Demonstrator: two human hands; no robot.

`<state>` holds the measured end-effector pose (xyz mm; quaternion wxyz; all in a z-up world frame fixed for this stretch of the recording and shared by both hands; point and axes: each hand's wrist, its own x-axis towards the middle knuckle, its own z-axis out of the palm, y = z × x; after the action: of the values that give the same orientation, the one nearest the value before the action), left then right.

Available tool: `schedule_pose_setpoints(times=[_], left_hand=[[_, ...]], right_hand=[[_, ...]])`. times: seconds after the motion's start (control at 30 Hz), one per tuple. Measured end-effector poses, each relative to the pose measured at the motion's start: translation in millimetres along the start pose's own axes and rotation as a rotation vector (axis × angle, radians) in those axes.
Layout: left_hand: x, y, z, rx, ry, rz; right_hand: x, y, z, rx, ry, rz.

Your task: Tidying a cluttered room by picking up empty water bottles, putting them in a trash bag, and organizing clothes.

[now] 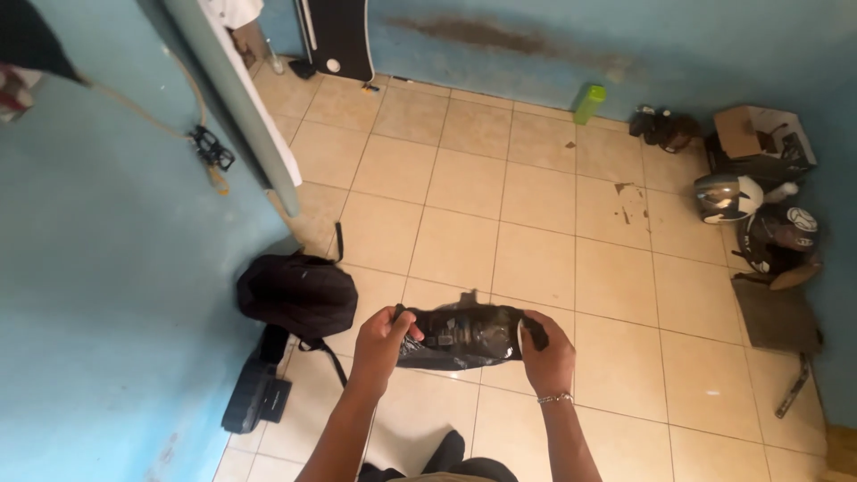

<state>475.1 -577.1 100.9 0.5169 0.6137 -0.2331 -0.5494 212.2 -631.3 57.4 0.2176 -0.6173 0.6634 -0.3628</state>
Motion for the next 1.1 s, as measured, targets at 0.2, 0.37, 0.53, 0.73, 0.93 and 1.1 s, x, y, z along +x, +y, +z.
schedule_pose_setpoints(times=[0.2, 0.37, 0.53, 0.73, 0.93, 1.1], left_hand=[[1.3, 10.2, 54.4, 0.106, -0.088, -0.032], [8.3, -3.4, 104.0, 0.405, -0.198, 0.071], [12.2, 3.3, 149.0, 0.390, -0.279, 0.153], [19.3, 10.4, 198.2, 0.517, -0.503, 0.233], [32.6, 12.5, 239.9, 0.516, -0.702, 0.255], [68.2, -1.4, 270.4, 0.658, -0.782, 0.339]], right_hand=[[16.9, 24.7, -31.1, -0.029, 0.043, 0.020], [25.0, 48.4, -57.2, 0.207, -0.007, 0.263], [31.8, 78.8, -75.6, 0.005, 0.014, 0.284], [42.8, 109.1, -93.4, -0.322, 0.079, 0.573], [46.2, 104.4, -119.1, -0.168, 0.161, 0.576], [51.4, 105.1, -140.8, 0.018, 0.232, 0.676]])
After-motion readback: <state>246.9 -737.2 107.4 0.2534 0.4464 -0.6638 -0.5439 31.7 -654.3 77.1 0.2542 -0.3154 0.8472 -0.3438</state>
